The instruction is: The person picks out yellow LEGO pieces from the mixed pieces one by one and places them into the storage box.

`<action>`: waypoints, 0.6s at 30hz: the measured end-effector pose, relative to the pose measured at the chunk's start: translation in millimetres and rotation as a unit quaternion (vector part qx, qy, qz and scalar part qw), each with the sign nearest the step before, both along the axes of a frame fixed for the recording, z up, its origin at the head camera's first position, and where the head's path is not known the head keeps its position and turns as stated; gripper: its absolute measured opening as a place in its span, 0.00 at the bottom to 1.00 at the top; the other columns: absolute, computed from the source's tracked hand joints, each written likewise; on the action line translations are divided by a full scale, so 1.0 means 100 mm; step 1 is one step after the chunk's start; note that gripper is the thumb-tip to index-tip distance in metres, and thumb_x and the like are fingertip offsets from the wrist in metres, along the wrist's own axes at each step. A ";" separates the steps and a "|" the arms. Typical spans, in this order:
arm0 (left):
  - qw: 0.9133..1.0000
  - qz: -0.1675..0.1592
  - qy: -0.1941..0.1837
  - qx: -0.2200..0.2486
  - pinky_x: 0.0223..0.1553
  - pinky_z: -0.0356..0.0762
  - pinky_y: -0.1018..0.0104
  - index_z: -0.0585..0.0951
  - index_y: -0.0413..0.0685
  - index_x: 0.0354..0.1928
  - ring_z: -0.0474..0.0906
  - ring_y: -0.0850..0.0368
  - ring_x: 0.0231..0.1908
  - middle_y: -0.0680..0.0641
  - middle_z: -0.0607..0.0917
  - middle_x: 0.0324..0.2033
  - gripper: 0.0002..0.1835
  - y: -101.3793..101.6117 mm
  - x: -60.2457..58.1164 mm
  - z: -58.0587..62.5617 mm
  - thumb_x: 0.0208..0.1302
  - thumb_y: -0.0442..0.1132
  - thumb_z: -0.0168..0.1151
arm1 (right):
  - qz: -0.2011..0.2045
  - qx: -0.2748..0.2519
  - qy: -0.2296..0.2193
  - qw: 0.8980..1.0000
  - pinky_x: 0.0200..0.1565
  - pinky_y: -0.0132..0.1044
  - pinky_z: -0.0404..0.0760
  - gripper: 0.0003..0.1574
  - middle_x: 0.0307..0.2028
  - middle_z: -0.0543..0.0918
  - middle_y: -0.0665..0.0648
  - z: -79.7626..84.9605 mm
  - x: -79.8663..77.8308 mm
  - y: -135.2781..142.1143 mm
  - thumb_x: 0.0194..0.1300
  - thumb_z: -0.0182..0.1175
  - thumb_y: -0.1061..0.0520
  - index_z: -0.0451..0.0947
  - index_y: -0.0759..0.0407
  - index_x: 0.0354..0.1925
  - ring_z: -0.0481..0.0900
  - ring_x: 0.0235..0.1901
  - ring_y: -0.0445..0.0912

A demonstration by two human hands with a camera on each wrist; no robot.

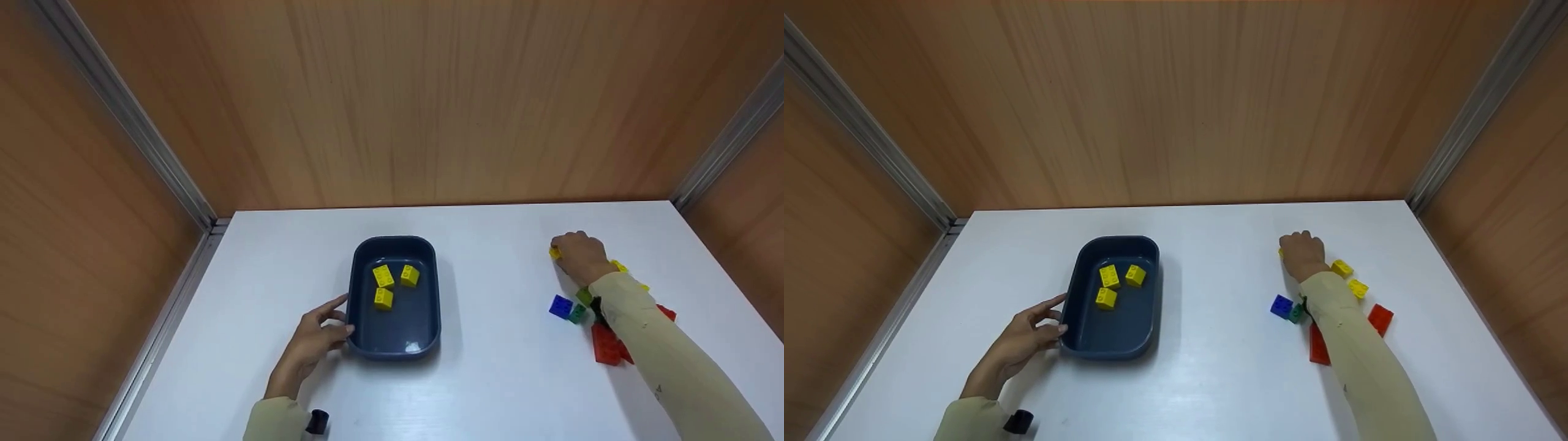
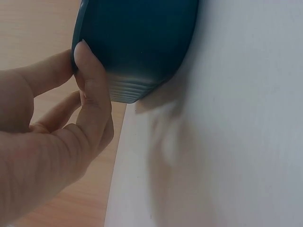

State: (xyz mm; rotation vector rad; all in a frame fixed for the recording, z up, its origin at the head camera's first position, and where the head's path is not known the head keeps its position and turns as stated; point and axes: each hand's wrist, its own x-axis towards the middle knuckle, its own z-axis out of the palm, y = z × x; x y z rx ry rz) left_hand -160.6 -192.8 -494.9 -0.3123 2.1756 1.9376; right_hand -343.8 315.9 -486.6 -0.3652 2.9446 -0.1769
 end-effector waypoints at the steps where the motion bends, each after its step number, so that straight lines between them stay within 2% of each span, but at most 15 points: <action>1: 1.000 -0.001 0.000 -0.001 0.43 0.84 0.58 0.74 0.47 0.76 0.80 0.53 0.36 0.38 0.77 0.52 0.36 0.00 0.00 0.00 0.65 0.26 0.68 | -0.001 -0.002 0.000 1.000 0.62 0.71 0.75 0.25 0.55 0.82 0.75 0.00 0.00 -0.01 0.72 0.65 0.64 0.78 0.71 0.64 0.77 0.57 0.71; 4: 1.000 -0.001 0.001 -0.002 0.43 0.85 0.57 0.73 0.47 0.76 0.81 0.53 0.36 0.38 0.77 0.53 0.36 0.00 0.00 0.00 0.65 0.26 0.68 | -0.001 -0.006 0.008 1.000 0.62 0.71 0.74 0.25 0.56 0.82 0.74 0.01 0.02 -0.03 0.71 0.65 0.64 0.78 0.71 0.64 0.77 0.58 0.72; 11: 1.000 -0.005 0.006 0.004 0.41 0.85 0.58 0.72 0.45 0.77 0.81 0.53 0.34 0.37 0.77 0.51 0.37 -0.02 -0.01 -0.01 0.65 0.25 0.67 | 0.031 0.013 0.064 0.997 0.56 0.67 0.80 0.22 0.52 0.85 0.73 0.04 0.05 -0.08 0.70 0.65 0.65 0.81 0.70 0.61 0.80 0.53 0.69; 18: 1.000 -0.004 0.007 0.009 0.40 0.84 0.60 0.73 0.45 0.76 0.81 0.54 0.34 0.38 0.77 0.51 0.37 -0.02 -0.01 0.00 0.66 0.24 0.67 | 0.045 0.008 0.103 0.994 0.56 0.65 0.82 0.23 0.51 0.85 0.72 0.13 0.11 -0.15 0.68 0.70 0.64 0.82 0.68 0.60 0.81 0.51 0.68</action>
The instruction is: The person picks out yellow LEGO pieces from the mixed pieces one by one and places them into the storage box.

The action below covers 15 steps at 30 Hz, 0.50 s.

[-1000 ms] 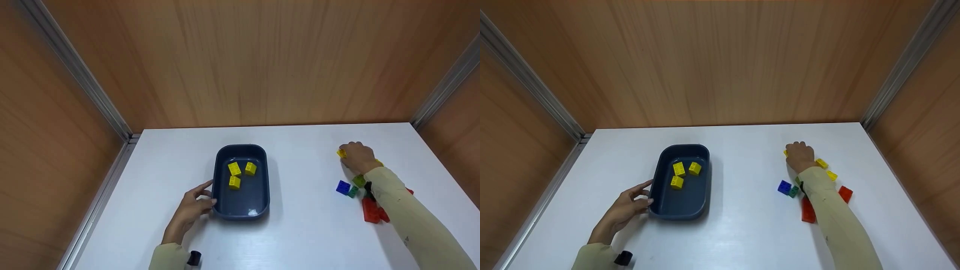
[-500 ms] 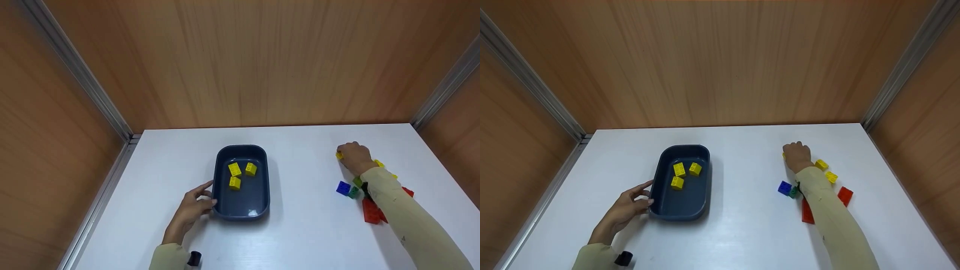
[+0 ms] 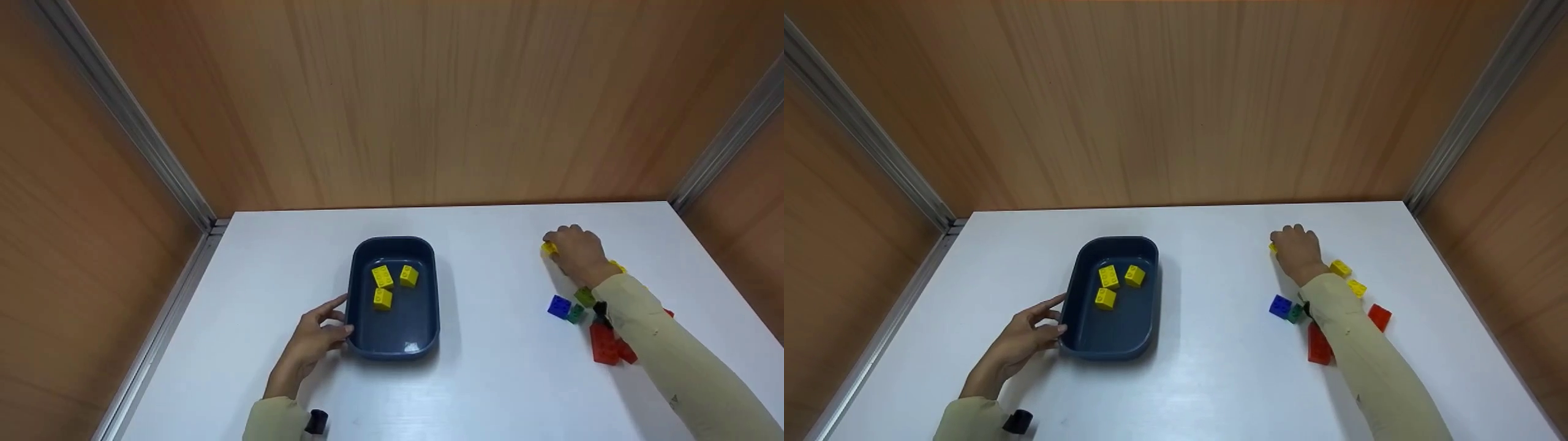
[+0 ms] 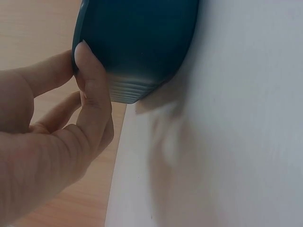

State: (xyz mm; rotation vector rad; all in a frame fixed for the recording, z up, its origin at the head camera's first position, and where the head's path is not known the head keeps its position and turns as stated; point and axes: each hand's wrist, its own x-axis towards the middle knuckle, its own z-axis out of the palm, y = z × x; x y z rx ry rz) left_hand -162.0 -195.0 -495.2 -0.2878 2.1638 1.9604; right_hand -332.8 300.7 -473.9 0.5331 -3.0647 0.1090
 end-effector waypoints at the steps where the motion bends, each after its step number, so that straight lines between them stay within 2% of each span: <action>1: 1.000 0.000 0.001 0.001 0.40 0.84 0.60 0.73 0.45 0.76 0.81 0.54 0.34 0.38 0.77 0.51 0.36 0.00 0.00 0.00 0.66 0.24 0.67 | 0.004 -0.003 0.006 1.000 0.56 0.65 0.82 0.23 0.50 0.85 0.72 0.01 0.01 -0.01 0.68 0.70 0.65 0.82 0.68 0.60 0.81 0.51 0.67; 15: 1.000 0.002 0.002 -0.013 0.44 0.85 0.57 0.73 0.46 0.76 0.81 0.53 0.37 0.38 0.78 0.52 0.36 0.02 -0.04 0.00 0.66 0.26 0.68 | 0.056 0.003 0.041 0.998 0.58 0.61 0.82 0.25 0.50 0.86 0.68 0.09 0.21 -0.27 0.65 0.74 0.64 0.84 0.64 0.59 0.82 0.52 0.63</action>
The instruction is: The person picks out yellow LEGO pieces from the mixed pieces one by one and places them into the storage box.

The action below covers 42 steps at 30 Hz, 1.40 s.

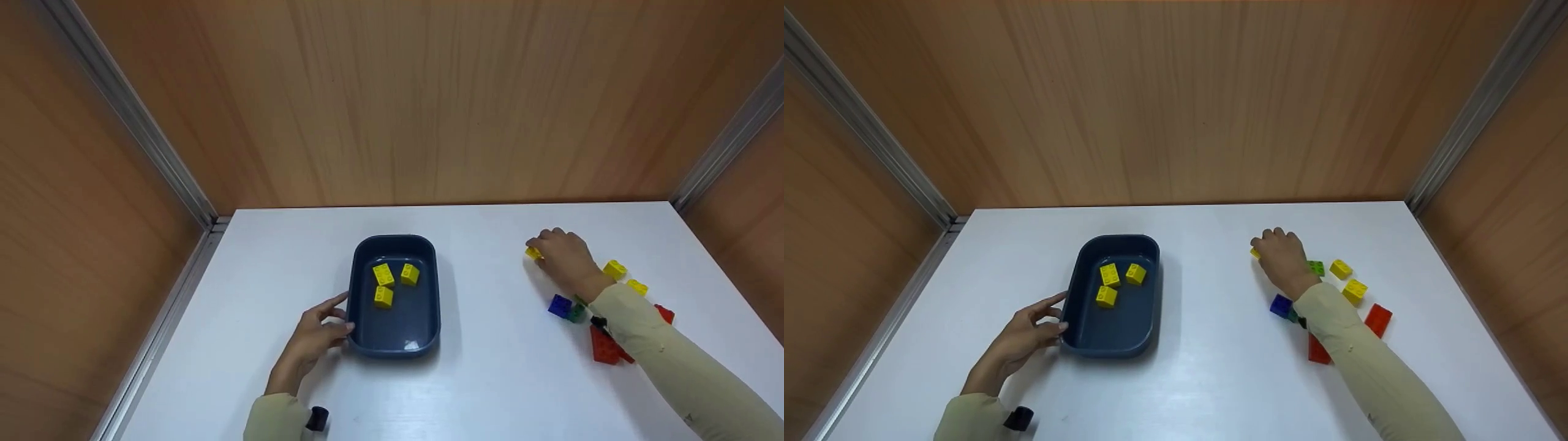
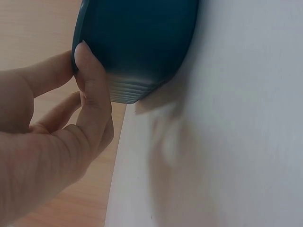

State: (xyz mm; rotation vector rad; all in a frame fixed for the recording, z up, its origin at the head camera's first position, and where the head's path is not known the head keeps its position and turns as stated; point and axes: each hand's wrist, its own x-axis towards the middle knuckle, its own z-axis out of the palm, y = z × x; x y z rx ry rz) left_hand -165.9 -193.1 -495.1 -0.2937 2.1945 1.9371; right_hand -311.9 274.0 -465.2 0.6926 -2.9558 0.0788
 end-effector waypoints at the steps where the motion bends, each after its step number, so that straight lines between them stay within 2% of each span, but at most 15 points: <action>1: 1.000 -0.001 0.000 0.000 0.44 0.85 0.58 0.73 0.46 0.76 0.81 0.53 0.37 0.38 0.77 0.52 0.36 0.00 0.00 0.00 0.66 0.26 0.68 | 0.004 0.001 0.004 1.000 0.58 0.61 0.82 0.25 0.50 0.86 0.67 0.00 0.01 -0.02 0.64 0.74 0.64 0.84 0.64 0.59 0.83 0.52 0.63; 8: 1.000 -0.005 0.000 0.022 0.42 0.84 0.59 0.72 0.45 0.77 0.81 0.53 0.36 0.37 0.76 0.53 0.37 0.00 -0.01 -0.01 0.65 0.25 0.67 | 0.037 -0.011 0.036 0.999 0.55 0.59 0.84 0.26 0.50 0.87 0.66 0.04 0.10 -0.19 0.61 0.77 0.64 0.85 0.62 0.57 0.83 0.50 0.62; 16: 1.000 0.001 -0.005 0.014 0.42 0.84 0.59 0.73 0.47 0.76 0.80 0.53 0.36 0.38 0.77 0.53 0.37 0.01 0.01 -0.01 0.65 0.26 0.68 | 0.050 -0.012 0.033 0.998 0.56 0.57 0.84 0.27 0.52 0.86 0.64 0.11 0.19 -0.41 0.61 0.78 0.63 0.85 0.59 0.59 0.83 0.52 0.61; 32: 1.000 0.002 -0.005 0.010 0.42 0.84 0.59 0.74 0.47 0.76 0.81 0.53 0.36 0.38 0.77 0.52 0.37 0.01 0.00 -0.02 0.65 0.26 0.68 | 0.091 0.002 0.093 0.992 0.52 0.50 0.87 0.29 0.50 0.87 0.60 0.25 0.37 -0.78 0.57 0.81 0.61 0.86 0.56 0.57 0.85 0.49 0.56; 37: 1.000 -0.003 0.002 0.013 0.41 0.83 0.60 0.74 0.46 0.76 0.80 0.53 0.35 0.38 0.78 0.51 0.36 -0.01 0.00 -0.02 0.65 0.26 0.68 | 0.105 -0.002 0.092 0.990 0.50 0.47 0.87 0.28 0.49 0.88 0.58 0.30 0.41 -0.91 0.58 0.81 0.61 0.86 0.55 0.57 0.85 0.48 0.54; 42: 1.000 -0.002 0.000 0.010 0.40 0.83 0.61 0.74 0.46 0.76 0.80 0.53 0.35 0.38 0.78 0.51 0.36 -0.01 0.00 -0.02 0.65 0.25 0.68 | 0.118 -0.011 0.085 0.989 0.52 0.47 0.86 0.27 0.50 0.87 0.57 0.35 0.45 -1.02 0.60 0.79 0.61 0.86 0.54 0.57 0.84 0.49 0.54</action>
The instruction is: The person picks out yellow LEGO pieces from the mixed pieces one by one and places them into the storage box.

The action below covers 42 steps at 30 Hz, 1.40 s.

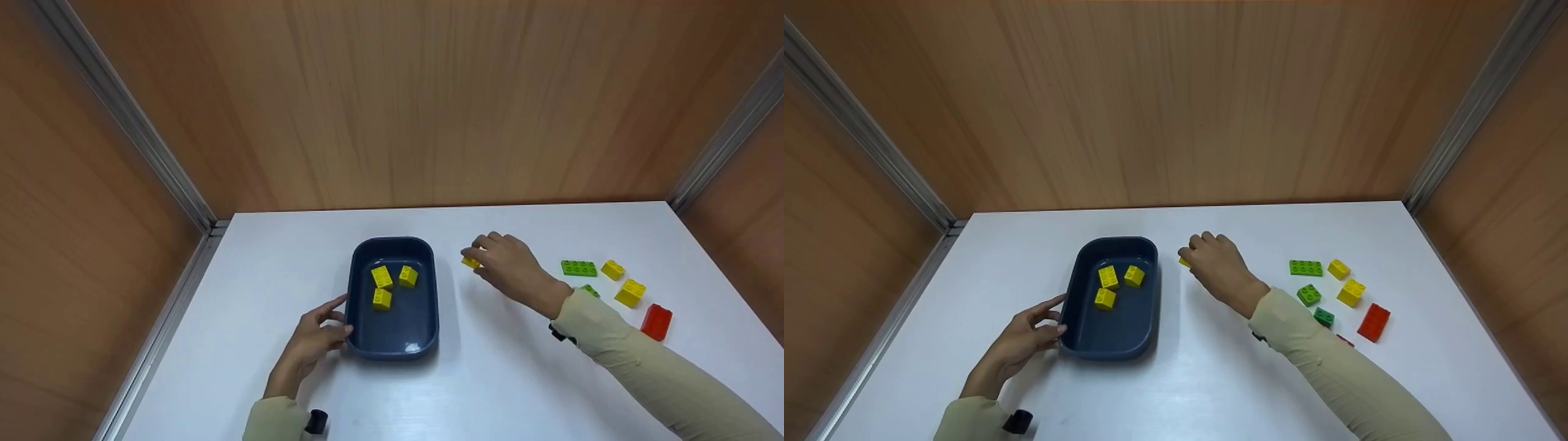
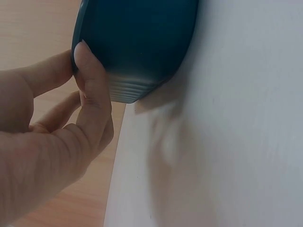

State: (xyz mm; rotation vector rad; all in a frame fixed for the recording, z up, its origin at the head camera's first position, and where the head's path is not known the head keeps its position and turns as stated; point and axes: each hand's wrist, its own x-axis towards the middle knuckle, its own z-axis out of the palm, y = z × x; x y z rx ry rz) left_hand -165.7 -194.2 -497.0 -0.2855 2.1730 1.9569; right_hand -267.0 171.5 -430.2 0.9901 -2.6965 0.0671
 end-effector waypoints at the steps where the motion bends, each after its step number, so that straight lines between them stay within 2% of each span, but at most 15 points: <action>1: 1.000 0.000 0.000 0.001 0.40 0.83 0.61 0.74 0.46 0.76 0.80 0.53 0.35 0.38 0.78 0.51 0.36 0.00 0.00 0.00 0.65 0.25 0.68 | 0.003 0.000 0.002 1.000 0.52 0.47 0.86 0.27 0.50 0.87 0.57 0.01 0.01 -0.02 0.60 0.79 0.61 0.86 0.54 0.57 0.84 0.49 0.53; 17: 1.000 0.002 -0.006 0.013 0.38 0.83 0.64 0.74 0.46 0.76 0.79 0.53 0.34 0.38 0.76 0.50 0.37 -0.01 0.03 0.01 0.65 0.25 0.68 | 0.046 0.020 0.014 0.999 0.54 0.46 0.87 0.24 0.51 0.88 0.55 0.06 0.09 -0.40 0.64 0.77 0.58 0.86 0.50 0.58 0.85 0.50 0.51; 26: 1.000 -0.001 -0.004 0.005 0.43 0.84 0.59 0.73 0.46 0.76 0.80 0.53 0.37 0.37 0.77 0.52 0.37 -0.01 0.02 0.01 0.65 0.25 0.68 | 0.067 0.026 -0.001 0.997 0.55 0.47 0.86 0.22 0.51 0.88 0.55 0.05 0.14 -0.59 0.68 0.74 0.56 0.86 0.50 0.59 0.85 0.51 0.52; 31: 1.000 0.002 -0.005 0.008 0.42 0.83 0.58 0.74 0.47 0.76 0.79 0.52 0.36 0.38 0.77 0.51 0.37 0.00 0.00 0.01 0.64 0.25 0.68 | 0.072 0.033 0.003 0.997 0.54 0.46 0.86 0.21 0.50 0.88 0.56 0.02 0.15 -0.68 0.68 0.74 0.55 0.86 0.51 0.59 0.85 0.49 0.51; 42: 1.000 0.007 -0.005 0.008 0.42 0.83 0.57 0.75 0.49 0.76 0.79 0.51 0.37 0.38 0.77 0.52 0.37 -0.01 0.01 -0.01 0.64 0.25 0.68 | 0.081 0.053 -0.036 0.995 0.56 0.48 0.86 0.21 0.52 0.87 0.57 0.01 0.15 -0.88 0.68 0.74 0.56 0.87 0.53 0.59 0.84 0.50 0.51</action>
